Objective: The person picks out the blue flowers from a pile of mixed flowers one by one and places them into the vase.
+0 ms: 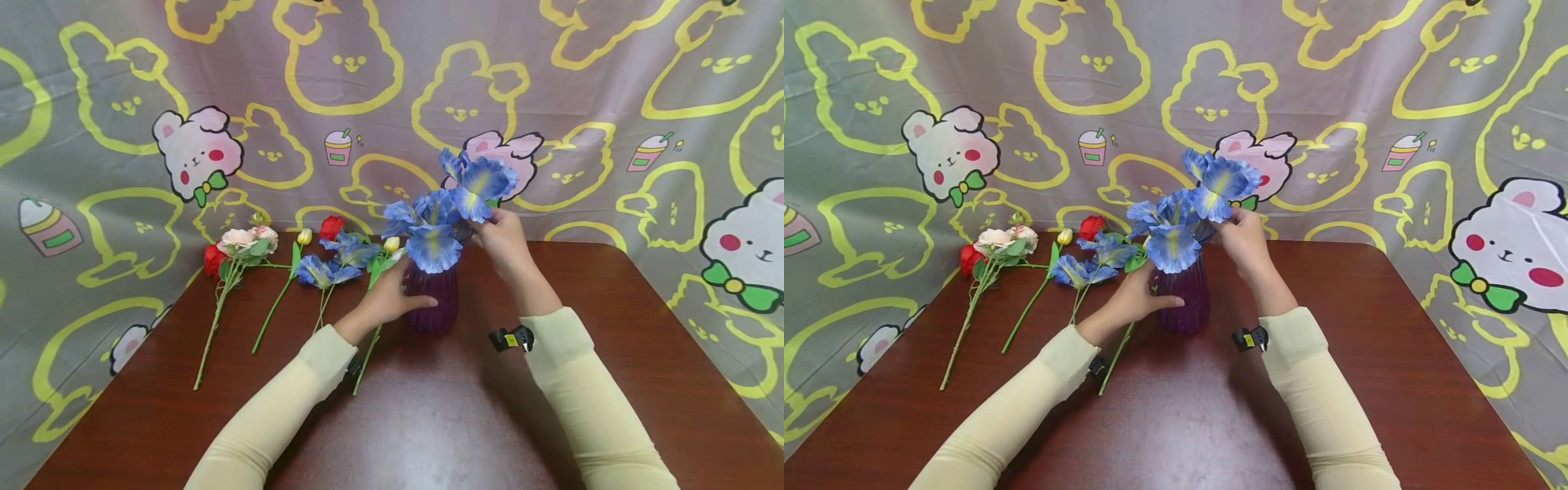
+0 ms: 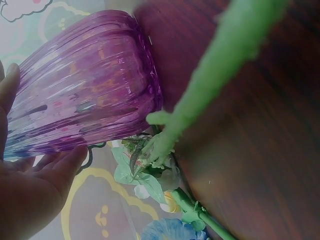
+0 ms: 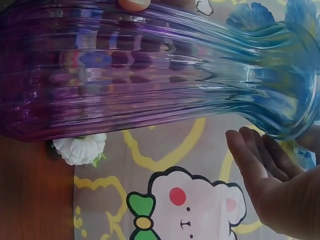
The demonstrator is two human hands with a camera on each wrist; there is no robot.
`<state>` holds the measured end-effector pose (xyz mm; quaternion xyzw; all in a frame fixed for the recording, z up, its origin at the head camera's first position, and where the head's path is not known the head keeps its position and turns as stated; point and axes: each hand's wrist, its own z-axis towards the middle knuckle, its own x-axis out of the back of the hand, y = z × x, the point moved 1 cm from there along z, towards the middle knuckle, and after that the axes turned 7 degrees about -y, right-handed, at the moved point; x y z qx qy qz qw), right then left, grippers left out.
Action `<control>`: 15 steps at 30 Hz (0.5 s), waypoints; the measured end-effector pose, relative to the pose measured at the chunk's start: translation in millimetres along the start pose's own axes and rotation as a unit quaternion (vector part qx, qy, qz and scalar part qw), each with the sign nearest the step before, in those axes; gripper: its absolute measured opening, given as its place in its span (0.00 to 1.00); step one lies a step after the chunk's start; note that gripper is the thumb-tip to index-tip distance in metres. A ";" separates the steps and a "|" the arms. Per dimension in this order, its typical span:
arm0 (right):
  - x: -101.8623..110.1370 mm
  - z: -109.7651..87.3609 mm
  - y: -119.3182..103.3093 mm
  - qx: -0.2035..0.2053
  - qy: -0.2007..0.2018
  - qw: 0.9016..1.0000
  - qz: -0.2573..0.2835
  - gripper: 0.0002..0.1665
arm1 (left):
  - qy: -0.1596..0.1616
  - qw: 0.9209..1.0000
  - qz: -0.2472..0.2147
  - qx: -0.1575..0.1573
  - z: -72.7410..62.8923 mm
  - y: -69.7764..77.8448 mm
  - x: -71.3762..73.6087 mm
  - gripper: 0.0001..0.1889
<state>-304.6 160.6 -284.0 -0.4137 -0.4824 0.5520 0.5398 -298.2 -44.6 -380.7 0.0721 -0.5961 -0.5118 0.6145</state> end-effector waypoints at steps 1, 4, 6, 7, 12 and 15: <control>0.5 -0.6 0.2 -0.001 -0.002 1.000 0.004 0.23 | 0.000 1.000 0.001 0.001 -0.1 0.1 -0.1 0.52; 2.6 -3.7 -0.2 0.005 -0.006 1.000 0.007 0.23 | 0.000 1.000 0.002 0.003 -0.2 0.6 -0.1 0.52; 4.1 -6.4 -0.8 0.010 -0.006 1.000 0.004 0.23 | 0.000 1.000 0.001 0.004 -0.2 0.9 -0.1 0.52; 5.1 -7.8 -1.0 0.011 -0.006 1.000 0.001 0.23 | 0.000 1.000 -0.001 0.004 -0.1 0.9 -0.1 0.52; 10.0 -12.3 -0.2 0.011 -0.017 1.000 -0.003 0.24 | 0.000 1.000 -0.006 0.002 0.4 0.7 -0.4 0.52; 12.2 -14.2 0.8 0.008 -0.024 1.000 0.001 0.25 | 0.000 1.000 -0.011 0.001 0.6 0.2 -0.7 0.51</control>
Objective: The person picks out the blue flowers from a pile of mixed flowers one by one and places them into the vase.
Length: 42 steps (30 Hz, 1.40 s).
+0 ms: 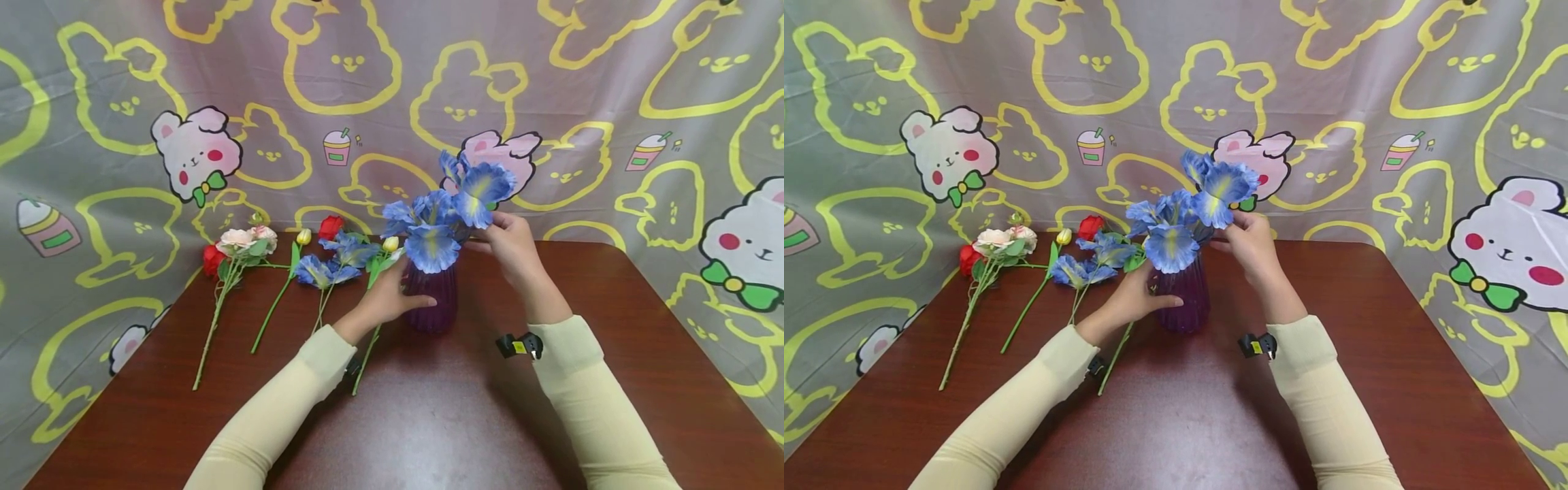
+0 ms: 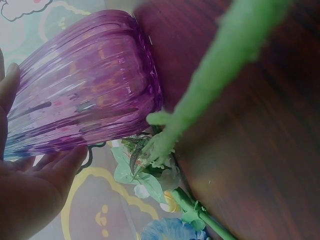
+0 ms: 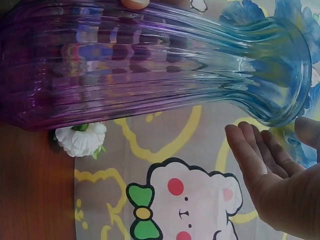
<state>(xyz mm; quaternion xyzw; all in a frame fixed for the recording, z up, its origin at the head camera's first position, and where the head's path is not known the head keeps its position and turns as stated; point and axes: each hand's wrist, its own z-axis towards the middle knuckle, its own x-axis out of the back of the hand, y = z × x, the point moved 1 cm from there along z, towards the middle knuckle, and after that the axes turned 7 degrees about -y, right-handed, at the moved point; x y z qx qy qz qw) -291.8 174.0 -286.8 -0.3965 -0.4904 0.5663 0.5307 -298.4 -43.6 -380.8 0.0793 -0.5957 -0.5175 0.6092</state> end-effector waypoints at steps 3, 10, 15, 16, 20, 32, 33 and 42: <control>1.5 -2.7 1.1 0.001 -0.004 1.000 0.007 0.26 | -0.001 1.000 -0.003 -0.002 0.1 -0.5 -0.1 0.51; 3.2 -7.8 6.9 0.007 -0.021 1.000 0.012 0.29 | 0.000 1.000 0.000 -0.007 0.1 -0.6 0.6 0.51; 3.9 -10.0 13.8 0.020 -0.036 0.999 0.012 0.32 | -0.001 1.000 -0.001 -0.006 0.0 -0.5 0.6 0.53; 4.1 -10.5 15.3 0.024 -0.037 0.999 0.013 0.32 | -0.001 1.000 -0.001 -0.006 0.0 -0.4 0.6 0.53; 4.1 -11.9 21.9 0.044 -0.038 0.998 0.028 0.30 | 0.000 1.000 0.000 -0.006 -0.1 -0.2 0.6 0.52; 0.0 -18.2 43.2 0.066 -0.048 0.996 0.031 0.30 | 0.000 1.000 0.001 -0.013 -0.6 -0.7 1.0 0.50; -0.3 -18.4 45.2 0.070 -0.048 0.996 0.026 0.29 | 0.001 1.000 0.000 -0.014 -0.6 -0.9 1.0 0.50; -6.1 -19.2 58.2 0.114 -0.050 0.992 -0.013 0.26 | 0.001 1.000 0.000 -0.020 -0.1 -0.6 0.4 0.50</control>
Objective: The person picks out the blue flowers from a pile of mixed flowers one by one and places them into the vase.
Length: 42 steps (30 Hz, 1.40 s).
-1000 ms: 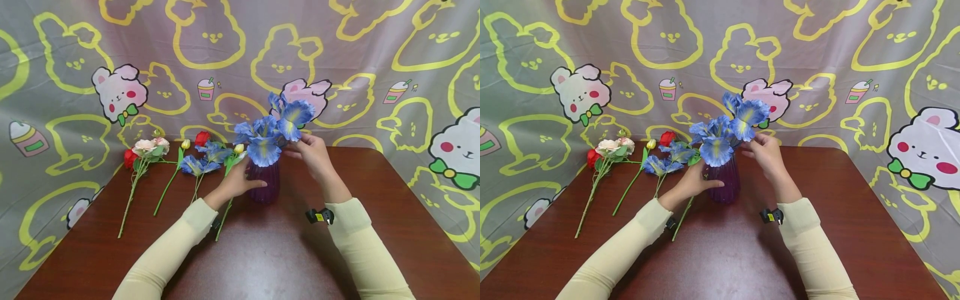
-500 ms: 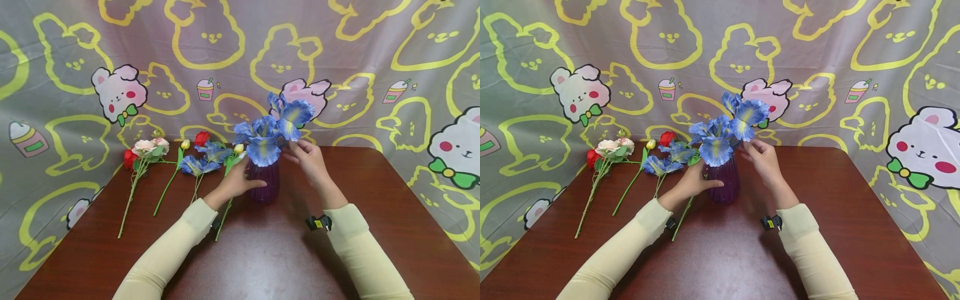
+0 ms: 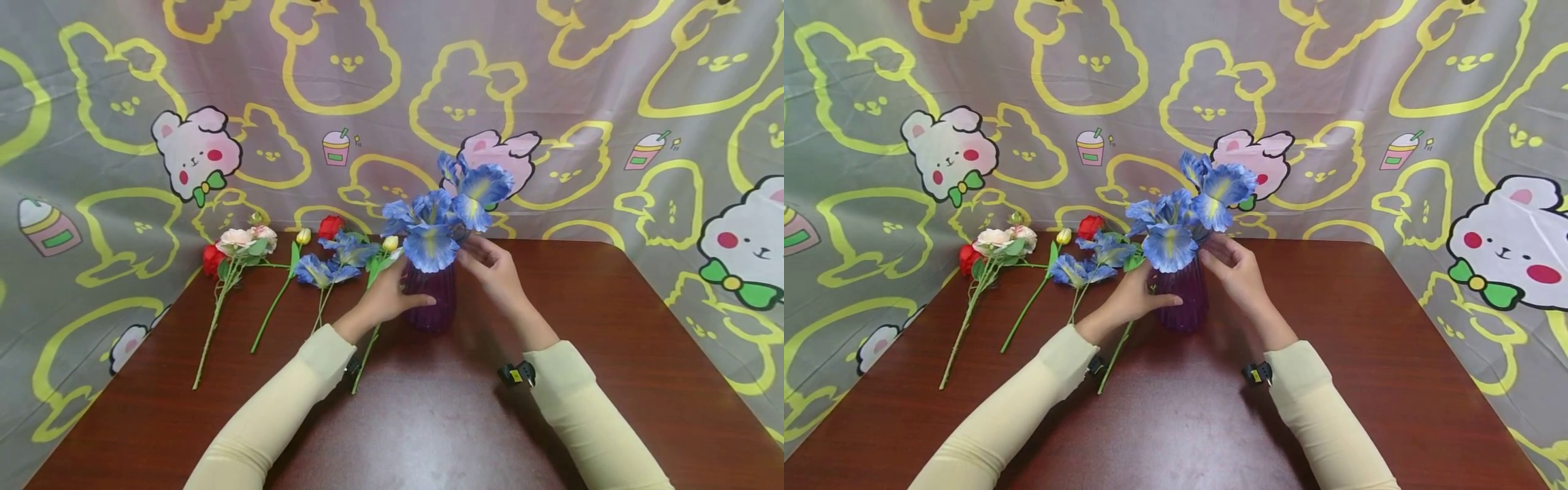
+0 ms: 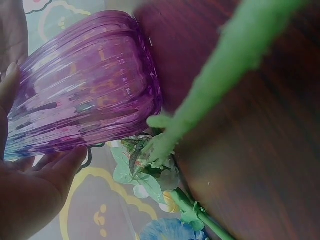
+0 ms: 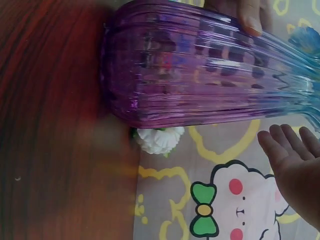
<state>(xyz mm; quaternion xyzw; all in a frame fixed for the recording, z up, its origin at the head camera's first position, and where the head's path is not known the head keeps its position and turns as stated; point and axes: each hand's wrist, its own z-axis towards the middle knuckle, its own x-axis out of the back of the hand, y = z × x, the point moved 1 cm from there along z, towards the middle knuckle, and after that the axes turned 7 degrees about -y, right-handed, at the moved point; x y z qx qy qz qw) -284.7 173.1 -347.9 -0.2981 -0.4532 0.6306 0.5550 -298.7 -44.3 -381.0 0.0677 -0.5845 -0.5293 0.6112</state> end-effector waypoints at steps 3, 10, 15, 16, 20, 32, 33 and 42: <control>-2.2 0.2 3.1 0.011 -0.021 1.000 -0.007 0.29 | -0.002 1.000 0.000 -0.002 1.0 0.5 -0.6 0.50; -9.8 -0.8 2.7 0.015 -0.056 0.997 -0.046 0.35 | -0.001 1.000 0.001 -0.006 1.9 0.5 -2.7 0.49; -17.7 -6.4 -17.1 0.005 -0.069 0.996 -0.061 0.39 | -0.001 1.000 -0.005 -0.007 1.2 0.7 -3.6 0.49; -19.0 -7.0 -20.0 0.003 -0.068 0.996 -0.064 0.39 | -0.001 1.000 -0.006 -0.006 1.1 0.8 -3.7 0.49; -20.5 -6.5 -21.5 -0.005 -0.065 0.996 -0.063 0.40 | 0.000 1.000 -0.005 -0.003 1.0 1.2 -3.7 0.49; -13.2 2.0 13.0 -0.003 -0.065 0.996 -0.060 0.42 | -0.005 1.000 0.013 0.004 0.7 1.8 -2.7 0.50; -13.5 2.4 13.9 0.000 -0.065 0.996 -0.058 0.42 | -0.004 1.000 0.015 0.003 0.7 1.9 -2.5 0.50; -16.8 3.6 12.6 0.003 -0.073 0.996 -0.047 0.42 | 0.001 1.000 0.012 -0.007 1.1 0.7 0.2 0.52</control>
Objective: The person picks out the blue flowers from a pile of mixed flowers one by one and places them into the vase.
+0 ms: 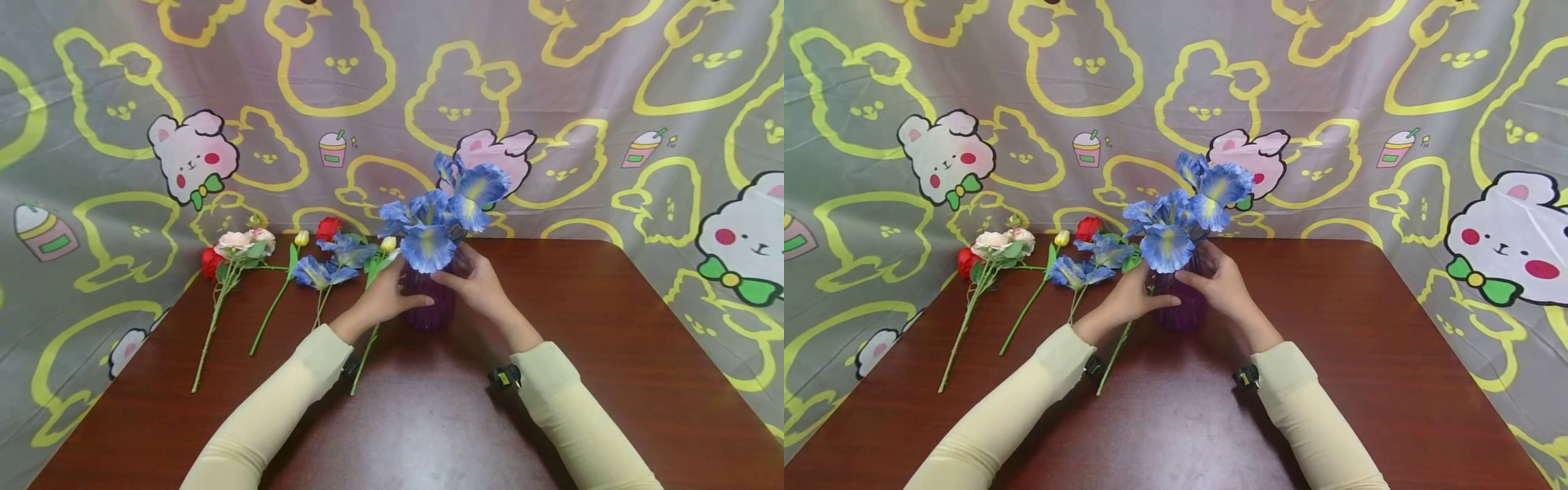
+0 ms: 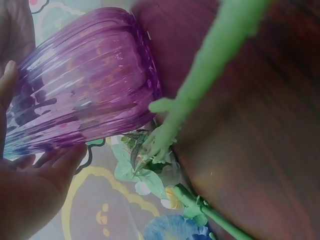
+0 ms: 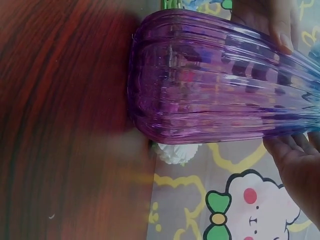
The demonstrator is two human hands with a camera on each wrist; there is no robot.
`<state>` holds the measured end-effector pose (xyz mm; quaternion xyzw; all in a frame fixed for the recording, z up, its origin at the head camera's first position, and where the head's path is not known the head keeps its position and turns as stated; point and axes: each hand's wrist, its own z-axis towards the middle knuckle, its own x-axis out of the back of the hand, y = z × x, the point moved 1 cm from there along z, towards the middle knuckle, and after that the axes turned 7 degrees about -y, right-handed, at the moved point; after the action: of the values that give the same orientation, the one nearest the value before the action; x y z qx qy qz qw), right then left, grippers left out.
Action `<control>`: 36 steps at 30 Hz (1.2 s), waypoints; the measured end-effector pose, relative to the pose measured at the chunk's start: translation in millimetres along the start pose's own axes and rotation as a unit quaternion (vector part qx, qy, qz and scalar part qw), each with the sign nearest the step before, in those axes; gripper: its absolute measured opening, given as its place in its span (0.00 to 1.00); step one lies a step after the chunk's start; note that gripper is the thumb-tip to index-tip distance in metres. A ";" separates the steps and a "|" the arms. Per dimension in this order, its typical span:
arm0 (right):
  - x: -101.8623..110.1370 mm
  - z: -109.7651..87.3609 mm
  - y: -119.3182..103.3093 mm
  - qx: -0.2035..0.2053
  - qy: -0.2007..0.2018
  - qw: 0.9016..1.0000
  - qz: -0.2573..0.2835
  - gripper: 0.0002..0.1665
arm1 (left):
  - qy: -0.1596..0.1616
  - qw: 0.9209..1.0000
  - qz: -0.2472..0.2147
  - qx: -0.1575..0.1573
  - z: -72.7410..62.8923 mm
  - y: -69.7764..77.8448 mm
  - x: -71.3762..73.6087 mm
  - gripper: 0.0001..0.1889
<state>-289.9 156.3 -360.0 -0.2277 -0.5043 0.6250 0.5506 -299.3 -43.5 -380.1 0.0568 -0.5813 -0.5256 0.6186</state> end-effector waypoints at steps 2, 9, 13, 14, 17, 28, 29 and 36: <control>-0.5 -0.9 -5.3 -0.004 -0.003 1.000 -0.003 0.42 | -0.004 1.000 -0.002 0.001 0.2 0.0 0.8 0.53; -4.4 -5.7 -29.5 -0.020 -0.009 1.000 -0.007 0.42 | -0.029 0.999 -0.023 0.006 -1.8 1.3 9.4 0.51; -4.3 -5.9 -32.1 -0.031 -0.004 0.999 -0.007 0.42 | -0.035 0.999 -0.015 0.031 -7.7 -0.5 20.3 0.48; -4.2 -5.8 -32.3 -0.034 -0.003 0.999 -0.007 0.43 | -0.034 0.999 -0.010 0.039 -10.1 -1.4 23.7 0.47; -4.1 -5.2 -31.8 -0.042 -0.001 0.999 -0.007 0.44 | -0.032 0.998 -0.019 0.057 -18.8 -4.3 34.3 0.43; 1.2 0.3 1.2 -0.034 -0.004 0.999 -0.008 0.46 | -0.006 0.988 0.079 0.132 -52.0 -15.0 82.3 0.30; 1.3 0.2 1.5 -0.034 -0.003 0.999 -0.004 0.46 | -0.007 0.986 0.085 0.141 -55.4 -16.2 86.8 0.29; -0.6 -3.5 -18.8 -0.035 -0.014 0.999 0.002 0.44 | -0.041 0.963 0.155 0.214 -79.5 -35.0 106.0 0.19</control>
<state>-278.1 154.9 -344.9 -0.2390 -0.5329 0.6109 0.5344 -282.0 -177.9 -359.3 0.0752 -0.7070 -0.2882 0.6415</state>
